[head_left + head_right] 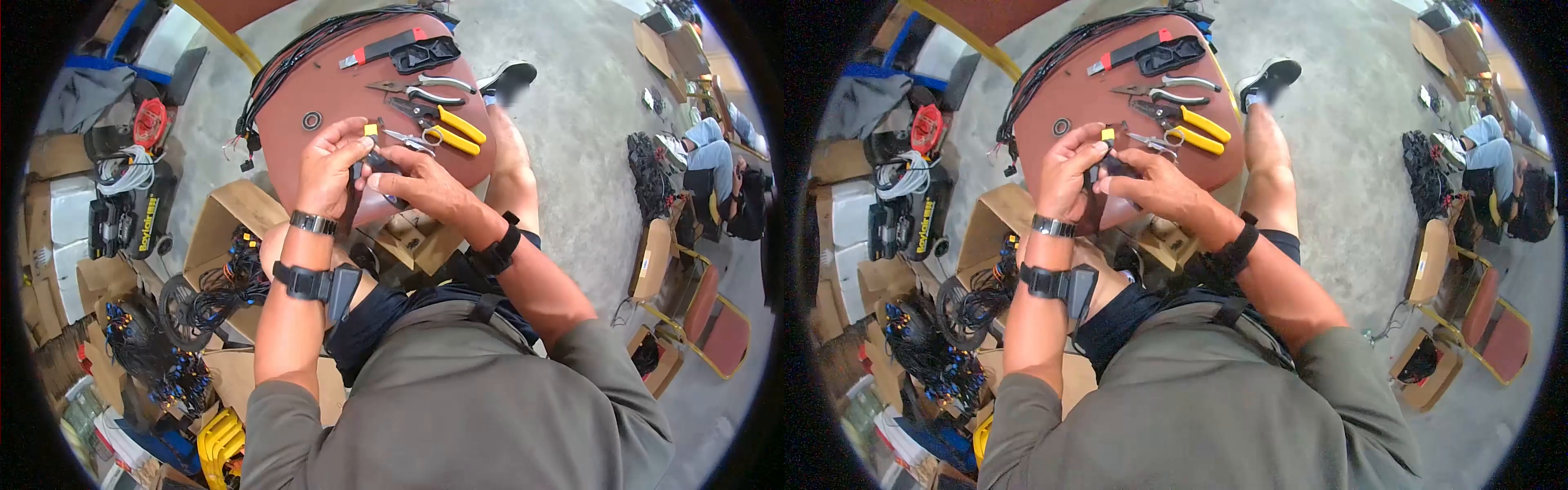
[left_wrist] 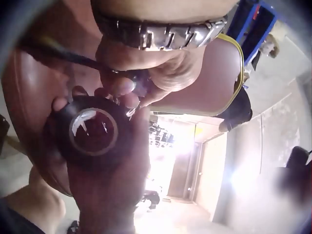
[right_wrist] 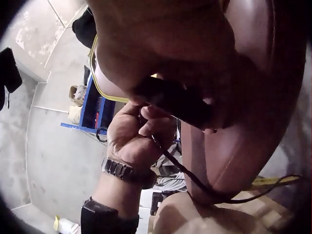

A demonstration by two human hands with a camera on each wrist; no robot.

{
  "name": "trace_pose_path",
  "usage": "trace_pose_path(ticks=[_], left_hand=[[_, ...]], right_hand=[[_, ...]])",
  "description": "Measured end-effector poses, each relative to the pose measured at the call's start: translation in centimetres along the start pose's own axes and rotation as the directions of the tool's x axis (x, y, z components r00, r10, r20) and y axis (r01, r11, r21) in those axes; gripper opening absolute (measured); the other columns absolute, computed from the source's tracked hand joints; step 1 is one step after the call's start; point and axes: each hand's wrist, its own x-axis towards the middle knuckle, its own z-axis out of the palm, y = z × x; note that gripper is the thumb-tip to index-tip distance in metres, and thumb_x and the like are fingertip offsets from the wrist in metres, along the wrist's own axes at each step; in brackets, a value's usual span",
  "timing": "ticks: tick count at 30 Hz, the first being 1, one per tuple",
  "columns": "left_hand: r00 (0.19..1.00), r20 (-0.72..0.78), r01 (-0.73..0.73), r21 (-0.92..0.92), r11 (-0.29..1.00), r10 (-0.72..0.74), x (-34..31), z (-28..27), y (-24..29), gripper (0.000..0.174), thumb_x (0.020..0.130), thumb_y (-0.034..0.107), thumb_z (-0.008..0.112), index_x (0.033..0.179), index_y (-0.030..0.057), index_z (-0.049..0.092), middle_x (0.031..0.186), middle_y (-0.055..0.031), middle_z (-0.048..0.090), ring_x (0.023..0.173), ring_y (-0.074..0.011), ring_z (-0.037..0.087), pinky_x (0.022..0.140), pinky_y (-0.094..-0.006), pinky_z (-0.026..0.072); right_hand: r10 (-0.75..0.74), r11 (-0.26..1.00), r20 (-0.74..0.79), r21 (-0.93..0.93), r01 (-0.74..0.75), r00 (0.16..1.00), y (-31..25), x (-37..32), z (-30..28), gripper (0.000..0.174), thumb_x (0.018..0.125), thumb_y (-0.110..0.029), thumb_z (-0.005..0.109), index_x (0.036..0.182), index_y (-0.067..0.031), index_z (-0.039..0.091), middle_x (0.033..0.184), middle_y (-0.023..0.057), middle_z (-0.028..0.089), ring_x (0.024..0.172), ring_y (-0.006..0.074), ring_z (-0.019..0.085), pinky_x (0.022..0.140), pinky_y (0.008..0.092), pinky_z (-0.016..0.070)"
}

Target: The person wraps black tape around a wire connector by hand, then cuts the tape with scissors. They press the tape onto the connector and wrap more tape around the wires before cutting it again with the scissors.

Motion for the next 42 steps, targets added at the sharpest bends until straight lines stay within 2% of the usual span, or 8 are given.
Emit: trace_pose_path(ticks=[2, 11, 16, 30, 31, 35, 39, 42], left_hand=[[0.999, -0.03, -0.025, -0.042, 0.999, 0.024, -0.5, 0.5, 0.1, 0.034, 0.09, 0.001, 0.068, 0.123, -0.0028, 0.059, 0.088, -0.0091, 0.07, 0.058, -0.0104, 0.062, 0.046, -0.0217, 0.0478], [0.974, 0.091, -0.212, 0.069, 0.975, 0.206, -4.9, 0.1, -1.0, 0.074, 0.076, -0.017, 0.058, 0.147, -0.0044, 0.04, 0.129, -0.0163, 0.061, 0.115, -0.0213, 0.06, 0.087, -0.0317, 0.0556], [0.978, 0.053, -0.203, 0.058, 0.977, 0.2, -7.4, 1.5, -1.3, 0.072, 0.077, -0.017, 0.058, 0.146, -0.0053, 0.041, 0.131, -0.0195, 0.061, 0.108, -0.0213, 0.064, 0.083, -0.0294, 0.0558], [0.968, -0.06, -0.222, 0.256, 0.941, 0.244, -10.0, 4.5, -1.5, 0.052, 0.081, -0.018, 0.061, 0.131, -0.0054, 0.057, 0.113, -0.0125, 0.07, 0.1, -0.0155, 0.067, 0.081, -0.0249, 0.055], [0.95, -0.039, -0.29, 0.257, 0.922, 0.309, -10.0, 4.9, -1.0, 0.052, 0.081, -0.018, 0.062, 0.131, -0.005, 0.058, 0.112, -0.0119, 0.071, 0.096, -0.0137, 0.067, 0.077, -0.023, 0.054], [0.936, -0.033, -0.326, 0.291, 0.9, 0.35, -9.2, 5.4, 1.8, 0.053, 0.083, -0.013, 0.062, 0.135, -0.0056, 0.054, 0.113, -0.0162, 0.07, 0.079, -0.0113, 0.062, 0.063, -0.022, 0.0493], [0.911, -0.09, -0.364, 0.287, 0.886, 0.403, -7.3, 5.7, 2.7, 0.054, 0.083, -0.012, 0.063, 0.136, -0.006, 0.052, 0.114, -0.0177, 0.07, 0.075, -0.0117, 0.062, 0.059, -0.023, 0.0493], [0.914, -0.108, -0.345, 0.306, 0.888, 0.392, -5.6, 4.7, 2.7, 0.054, 0.083, -0.011, 0.064, 0.136, -0.006, 0.052, 0.114, -0.0181, 0.07, 0.074, -0.0118, 0.062, 0.057, -0.0228, 0.0493]], right_hand=[[0.019, 0.998, -0.032, -0.063, -0.021, 0.999, 0.4, -0.7, 0.2, 0.052, 0.083, -0.031, 0.075, 0.122, 0.0021, 0.064, 0.102, 0.007, 0.067, 0.096, 0.0137, 0.06, 0.084, 0.0285, 0.0488], [-0.1, 0.972, -0.045, -0.216, 0.088, 0.994, 1.2, -2.1, 0.7, 0.063, 0.08, -0.03, 0.075, 0.128, 0.0055, 0.059, 0.115, 0.0198, 0.068, 0.107, 0.0242, 0.065, 0.093, 0.034, 0.0505], [-0.3, 0.899, -0.026, -0.342, 0.274, 0.954, 2.0, -3.4, 0.8, 0.066, 0.076, -0.031, 0.077, 0.128, 0.0058, 0.059, 0.117, 0.0228, 0.068, 0.108, 0.0316, 0.067, 0.095, 0.0369, 0.0505], [-0.312, 0.867, 0.049, -0.394, 0.305, 0.949, 1.6, -7.0, -0.8, 0.079, 0.072, -0.031, 0.081, 0.137, 0.0021, 0.051, 0.118, 0.0258, 0.063, 0.114, 0.038, 0.061, 0.098, 0.0426, 0.0481], [-0.364, 0.895, 0.046, -0.258, 0.363, 0.93, 1.7, -6.8, -1.3, 0.072, 0.076, -0.028, 0.078, 0.137, 0.0005, 0.053, 0.117, 0.026, 0.063, 0.113, 0.036, 0.062, 0.097, 0.0406, 0.0488], [-0.274, 0.877, -0.128, -0.441, 0.193, 0.953, 0.0, -5.3, -5.1, 0.047, 0.083, -0.022, 0.068, 0.125, -0.0015, 0.063, 0.114, 0.0222, 0.066, 0.11, 0.0355, 0.064, 0.095, 0.0415, 0.0506], [-0.518, 0.613, -0.11, -0.739, 0.279, 0.848, -0.7, -2.0, -8.8, 0.029, 0.083, -0.016, 0.064, 0.108, -0.0026, 0.068, 0.106, 0.0205, 0.068, 0.099, 0.0408, 0.065, 0.085, 0.0486, 0.053], [-0.361, 0.542, -0.035, -0.821, 0.179, 0.932, -1.9, 0.1, -9.9, 0.022, 0.082, -0.017, 0.064, 0.099, -0.0043, 0.071, 0.099, 0.0174, 0.07, 0.094, 0.0404, 0.067, 0.084, 0.0476, 0.0536]])
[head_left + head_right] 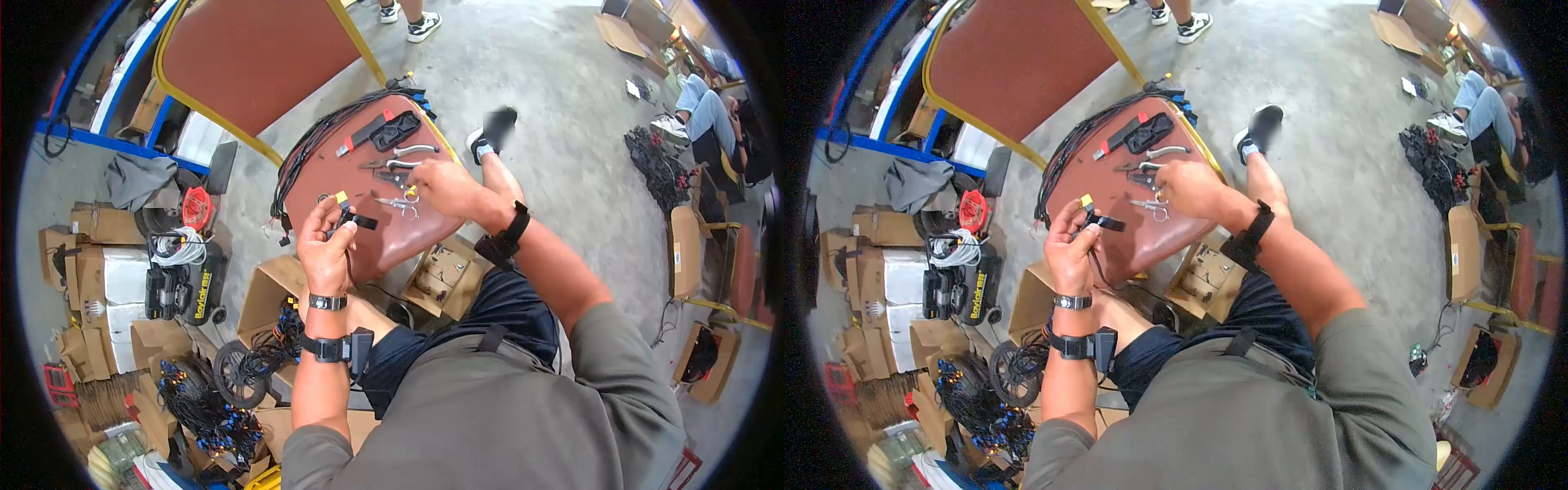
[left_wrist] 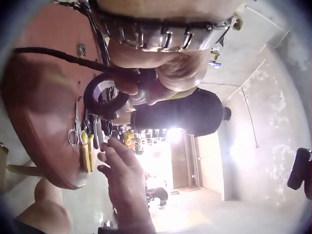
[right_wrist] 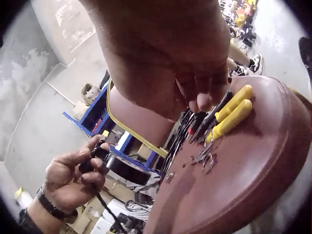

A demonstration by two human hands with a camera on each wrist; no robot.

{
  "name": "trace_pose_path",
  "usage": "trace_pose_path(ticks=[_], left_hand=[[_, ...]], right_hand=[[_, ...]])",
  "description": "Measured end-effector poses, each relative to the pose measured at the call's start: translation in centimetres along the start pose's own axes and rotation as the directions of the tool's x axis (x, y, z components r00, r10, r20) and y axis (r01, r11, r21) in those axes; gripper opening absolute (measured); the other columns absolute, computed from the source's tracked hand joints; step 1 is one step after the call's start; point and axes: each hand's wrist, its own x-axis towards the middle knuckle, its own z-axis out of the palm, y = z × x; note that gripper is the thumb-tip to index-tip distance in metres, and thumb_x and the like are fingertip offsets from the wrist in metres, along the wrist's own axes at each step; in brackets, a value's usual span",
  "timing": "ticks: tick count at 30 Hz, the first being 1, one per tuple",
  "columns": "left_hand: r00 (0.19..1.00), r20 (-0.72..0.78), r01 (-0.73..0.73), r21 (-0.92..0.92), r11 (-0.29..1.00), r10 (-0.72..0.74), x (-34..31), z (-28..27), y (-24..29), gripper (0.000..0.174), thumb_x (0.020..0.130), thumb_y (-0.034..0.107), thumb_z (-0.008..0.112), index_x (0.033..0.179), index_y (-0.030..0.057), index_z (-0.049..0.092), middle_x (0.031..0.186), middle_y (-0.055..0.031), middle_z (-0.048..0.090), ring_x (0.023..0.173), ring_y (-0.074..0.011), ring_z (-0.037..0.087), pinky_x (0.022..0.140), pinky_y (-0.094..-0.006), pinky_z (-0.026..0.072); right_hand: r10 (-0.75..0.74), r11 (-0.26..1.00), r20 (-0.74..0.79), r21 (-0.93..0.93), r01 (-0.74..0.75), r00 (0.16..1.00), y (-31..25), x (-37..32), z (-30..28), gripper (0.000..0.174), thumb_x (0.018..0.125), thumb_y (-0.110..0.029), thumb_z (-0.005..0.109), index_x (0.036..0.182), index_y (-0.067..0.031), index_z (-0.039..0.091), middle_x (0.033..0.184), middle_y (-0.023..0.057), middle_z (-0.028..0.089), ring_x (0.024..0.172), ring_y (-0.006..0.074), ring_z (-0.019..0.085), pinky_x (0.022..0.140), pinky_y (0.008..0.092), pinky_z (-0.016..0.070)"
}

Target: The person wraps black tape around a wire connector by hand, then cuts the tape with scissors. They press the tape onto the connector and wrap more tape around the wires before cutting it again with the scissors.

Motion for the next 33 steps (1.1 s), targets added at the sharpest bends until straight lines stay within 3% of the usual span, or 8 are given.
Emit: trace_pose_path(ticks=[1, 8, 12, 17, 20, 24, 30, 33], left_hand=[[1.0, 0.001, 0.003, 0.012, 1.0, -0.003, 0.6, -0.3, -0.5, 0.055, 0.084, -0.009, 0.064, 0.137, -0.0055, 0.052, 0.113, -0.0175, 0.07, 0.073, -0.0117, 0.062, 0.056, -0.0229, 0.0498], [0.986, 0.074, 0.147, 0.044, 0.988, -0.149, 2.4, -1.2, -1.0, 0.052, 0.087, -0.006, 0.062, 0.138, -0.0049, 0.051, 0.113, -0.0157, 0.07, 0.074, -0.0121, 0.064, 0.057, -0.0227, 0.0503], [0.975, 0.122, 0.181, 0.061, 0.982, -0.187, 2.7, -2.0, -1.1, 0.053, 0.087, -0.005, 0.061, 0.139, -0.0055, 0.05, 0.115, -0.0166, 0.07, 0.076, -0.0137, 0.065, 0.059, -0.0234, 0.051], [0.964, 0.154, 0.201, 0.102, 0.974, -0.215, 3.1, -3.0, -1.6, 0.055, 0.087, -0.005, 0.061, 0.14, -0.0056, 0.049, 0.117, -0.0172, 0.07, 0.076, -0.0146, 0.066, 0.06, -0.0234, 0.0514], [0.962, 0.164, 0.205, 0.099, 0.974, -0.219, 3.2, -3.5, -1.5, 0.054, 0.087, -0.004, 0.061, 0.14, -0.0047, 0.051, 0.118, -0.0171, 0.069, 0.08, -0.0148, 0.067, 0.062, -0.0235, 0.0522], [0.973, 0.17, 0.122, 0.19, 0.974, -0.155, 3.5, -4.0, -2.0, 0.051, 0.087, -0.004, 0.062, 0.138, -0.0035, 0.053, 0.119, -0.0156, 0.069, 0.087, -0.0144, 0.067, 0.064, -0.0238, 0.0533], [0.973, 0.157, 0.128, 0.24, 0.962, -0.168, 3.3, -3.7, -1.5, 0.049, 0.088, -0.005, 0.062, 0.136, -0.0024, 0.056, 0.118, -0.0126, 0.069, 0.091, -0.0148, 0.068, 0.064, -0.0243, 0.0545], [0.97, 0.172, 0.124, 0.266, 0.956, -0.174, 3.4, -4.0, -1.8, 0.047, 0.088, -0.005, 0.062, 0.134, -0.0014, 0.059, 0.119, -0.0117, 0.068, 0.088, -0.0145, 0.068, 0.063, -0.0247, 0.0547]], right_hand=[[-0.086, 0.994, 0.004, -0.062, 0.086, 0.996, 0.5, 0.4, 0.8, 0.019, 0.082, -0.019, 0.065, 0.09, -0.0033, 0.071, 0.097, 0.0171, 0.071, 0.09, 0.0393, 0.069, 0.08, 0.0477, 0.0552], [-0.072, 0.854, 0.241, -0.487, 0.185, 0.968, -2.8, 1.2, 3.6, 0.018, 0.084, -0.013, 0.063, 0.099, -0.0044, 0.068, 0.09, 0.0163, 0.072, 0.083, 0.0301, 0.074, 0.068, 0.0423, 0.0585], [-0.052, 0.845, 0.297, -0.496, 0.201, 0.953, -2.5, 1.7, 4.0, 0.017, 0.083, -0.01, 0.062, 0.095, -0.0029, 0.071, 0.089, 0.018, 0.074, 0.083, 0.0298, 0.074, 0.066, 0.0409, 0.0586], [0.003, 0.976, 0.316, -0.207, 0.065, 0.949, -0.7, 1.8, 2.1, 0.025, 0.079, -0.011, 0.063, 0.101, -0.0011, 0.066, 0.093, 0.0211, 0.069, 0.09, 0.0431, 0.066, 0.079, 0.0512, 0.0531], [0.046, 0.997, 0.259, -0.076, -0.027, 0.965, -0.9, 1.3, 1.0, 0.025, 0.08, -0.011, 0.062, 0.104, -0.0024, 0.062, 0.089, 0.022, 0.067, 0.091, 0.0441, 0.065, 0.078, 0.0525, 0.0503], [-0.074, 0.993, 0.3, 0.111, 0.042, 0.951, -1.2, 1.4, 0.2, 0.028, 0.079, -0.014, 0.065, 0.105, -0.0041, 0.064, 0.088, 0.0205, 0.07, 0.089, 0.0424, 0.067, 0.078, 0.051, 0.0517], [-0.188, 0.98, 0.32, 0.13, 0.154, 0.928, -2.4, 3.0, -0.7, 0.027, 0.075, -0.017, 0.071, 0.096, -0.0028, 0.062, 0.082, 0.0158, 0.067, 0.083, 0.0388, 0.066, 0.072, 0.0483, 0.0489], [-0.155, 0.987, 0.404, 0.097, 0.126, 0.901, -3.1, 4.1, -1.4, 0.038, 0.07, -0.021, 0.074, 0.105, -0.0057, 0.068, 0.092, 0.0166, 0.072, 0.09, 0.0382, 0.069, 0.078, 0.0473, 0.0532]])
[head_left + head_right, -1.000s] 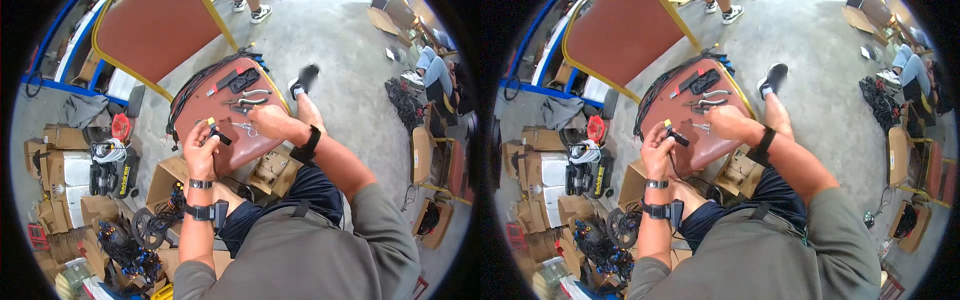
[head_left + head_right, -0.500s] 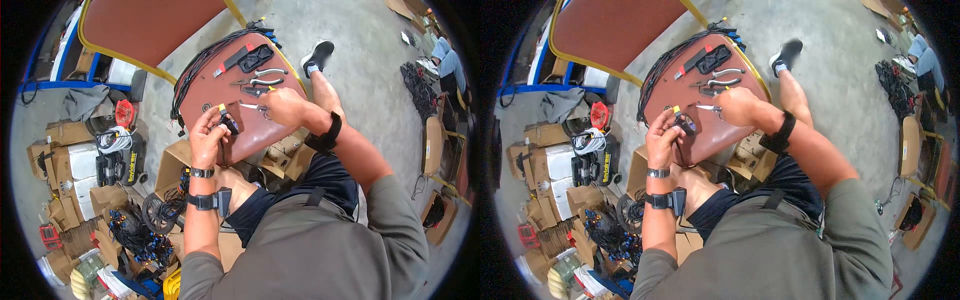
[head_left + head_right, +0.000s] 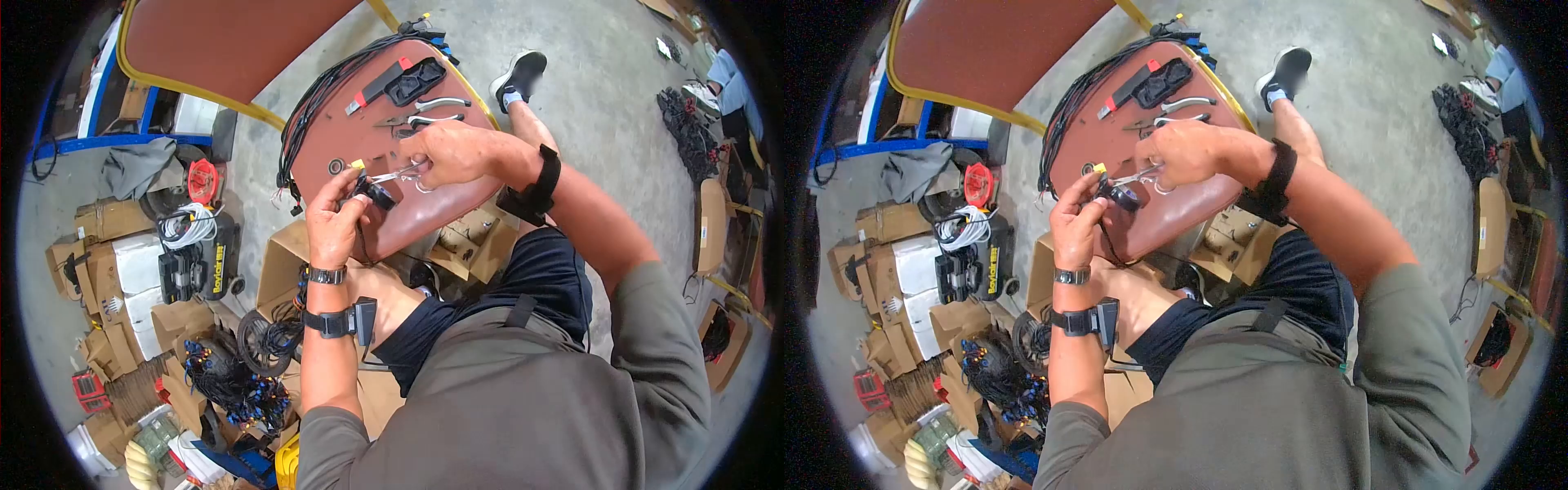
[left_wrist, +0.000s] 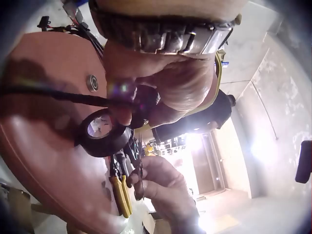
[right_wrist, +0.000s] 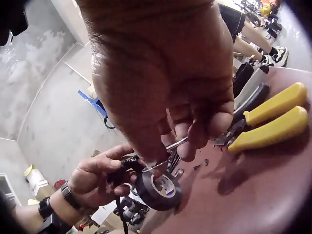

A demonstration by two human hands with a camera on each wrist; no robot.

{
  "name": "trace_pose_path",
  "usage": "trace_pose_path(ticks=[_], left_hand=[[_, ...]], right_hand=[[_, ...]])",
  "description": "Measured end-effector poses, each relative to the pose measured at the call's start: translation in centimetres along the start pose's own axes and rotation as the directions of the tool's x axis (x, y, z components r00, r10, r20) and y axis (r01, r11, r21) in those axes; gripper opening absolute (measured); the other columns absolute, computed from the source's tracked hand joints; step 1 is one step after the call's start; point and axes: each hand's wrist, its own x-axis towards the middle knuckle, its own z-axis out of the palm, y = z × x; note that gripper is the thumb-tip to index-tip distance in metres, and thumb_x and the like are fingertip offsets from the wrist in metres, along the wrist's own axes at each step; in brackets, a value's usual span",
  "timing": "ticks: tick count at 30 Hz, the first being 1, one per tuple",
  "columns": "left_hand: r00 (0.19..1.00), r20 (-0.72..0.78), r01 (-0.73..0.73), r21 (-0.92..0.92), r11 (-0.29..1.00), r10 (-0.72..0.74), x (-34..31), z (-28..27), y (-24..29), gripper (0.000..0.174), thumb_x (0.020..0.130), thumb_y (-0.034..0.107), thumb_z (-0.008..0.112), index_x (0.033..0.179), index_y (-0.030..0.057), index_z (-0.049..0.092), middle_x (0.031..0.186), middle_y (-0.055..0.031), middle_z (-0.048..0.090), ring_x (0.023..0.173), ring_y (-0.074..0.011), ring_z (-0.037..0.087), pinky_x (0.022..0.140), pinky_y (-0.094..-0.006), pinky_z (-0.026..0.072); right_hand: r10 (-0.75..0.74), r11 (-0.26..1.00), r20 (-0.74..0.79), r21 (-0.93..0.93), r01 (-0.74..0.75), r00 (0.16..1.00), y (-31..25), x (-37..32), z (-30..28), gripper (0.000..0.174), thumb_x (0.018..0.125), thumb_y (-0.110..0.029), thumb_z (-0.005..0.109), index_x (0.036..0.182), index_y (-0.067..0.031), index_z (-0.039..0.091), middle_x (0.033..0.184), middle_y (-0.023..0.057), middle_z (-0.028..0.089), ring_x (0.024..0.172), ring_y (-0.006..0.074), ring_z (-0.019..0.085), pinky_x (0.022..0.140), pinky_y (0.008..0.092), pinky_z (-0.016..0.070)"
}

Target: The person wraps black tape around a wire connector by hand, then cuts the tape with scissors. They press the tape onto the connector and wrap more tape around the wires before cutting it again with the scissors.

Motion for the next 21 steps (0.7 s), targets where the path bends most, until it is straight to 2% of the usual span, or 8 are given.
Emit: trace_pose_path(ticks=[3, 6, 9, 12, 21], left_hand=[[1.0, -0.008, -0.017, 0.01, 1.0, 0.017, -0.1, 0.2, -0.1, 0.045, 0.088, -0.005, 0.062, 0.133, -0.0011, 0.06, 0.117, -0.0109, 0.068, 0.085, -0.0135, 0.067, 0.062, -0.0247, 0.0544], [0.999, -0.002, -0.034, 0.02, 0.999, 0.034, 0.0, 0.1, -0.2, 0.045, 0.088, -0.005, 0.062, 0.133, -0.0016, 0.06, 0.115, -0.0101, 0.067, 0.083, -0.0131, 0.066, 0.062, -0.0246, 0.0537], [0.999, 0.01, -0.035, 0.014, 0.999, 0.035, -0.1, 0.2, 0.1, 0.045, 0.088, -0.005, 0.062, 0.133, -0.0021, 0.06, 0.113, -0.0097, 0.067, 0.082, -0.0134, 0.066, 0.061, -0.0245, 0.0529], [0.999, 0.027, -0.031, 0.004, 1.0, 0.031, -0.1, 0.2, 0.2, 0.045, 0.088, -0.005, 0.061, 0.133, -0.0025, 0.06, 0.112, -0.0097, 0.067, 0.08, -0.0137, 0.066, 0.061, -0.0245, 0.0521], [0.997, 0.072, -0.007, -0.011, 1.0, 0.007, -0.1, 0.6, 0.6, 0.046, 0.088, -0.006, 0.059, 0.134, -0.0019, 0.06, 0.108, -0.0108, 0.068, 0.076, -0.0142, 0.066, 0.06, -0.0246, 0.0512]], right_hand=[[-0.057, 0.998, 0.011, 0.023, 0.057, 0.998, 0.1, 0.7, -0.3, 0.039, 0.069, -0.021, 0.075, 0.105, -0.0053, 0.069, 0.092, 0.0157, 0.072, 0.089, 0.0371, 0.069, 0.077, 0.0459, 0.0536], [-0.04, 0.999, 0.047, 0.027, 0.038, 0.998, -0.1, 1.2, -0.6, 0.039, 0.068, -0.019, 0.075, 0.104, -0.0047, 0.07, 0.09, 0.0151, 0.073, 0.085, 0.0349, 0.07, 0.074, 0.0443, 0.0539], [-0.08, 0.994, 0.079, 0.083, 0.074, 0.994, 0.7, 1.8, -0.6, 0.037, 0.07, -0.018, 0.073, 0.104, -0.0067, 0.068, 0.085, 0.0133, 0.069, 0.083, 0.0339, 0.068, 0.072, 0.0444, 0.0508], [-0.104, 0.993, 0.086, 0.06, 0.099, 0.991, 1.3, 2.5, -0.2, 0.038, 0.069, -0.017, 0.073, 0.104, -0.0051, 0.068, 0.084, 0.0118, 0.068, 0.082, 0.0336, 0.067, 0.071, 0.0437, 0.0509], [-0.055, 0.996, 0.248, 0.086, 0.034, 0.967, 1.0, 3.7, -1.3, 0.042, 0.068, -0.019, 0.074, 0.107, -0.0035, 0.068, 0.088, 0.0123, 0.069, 0.084, 0.0303, 0.068, 0.072, 0.0426, 0.0515]])
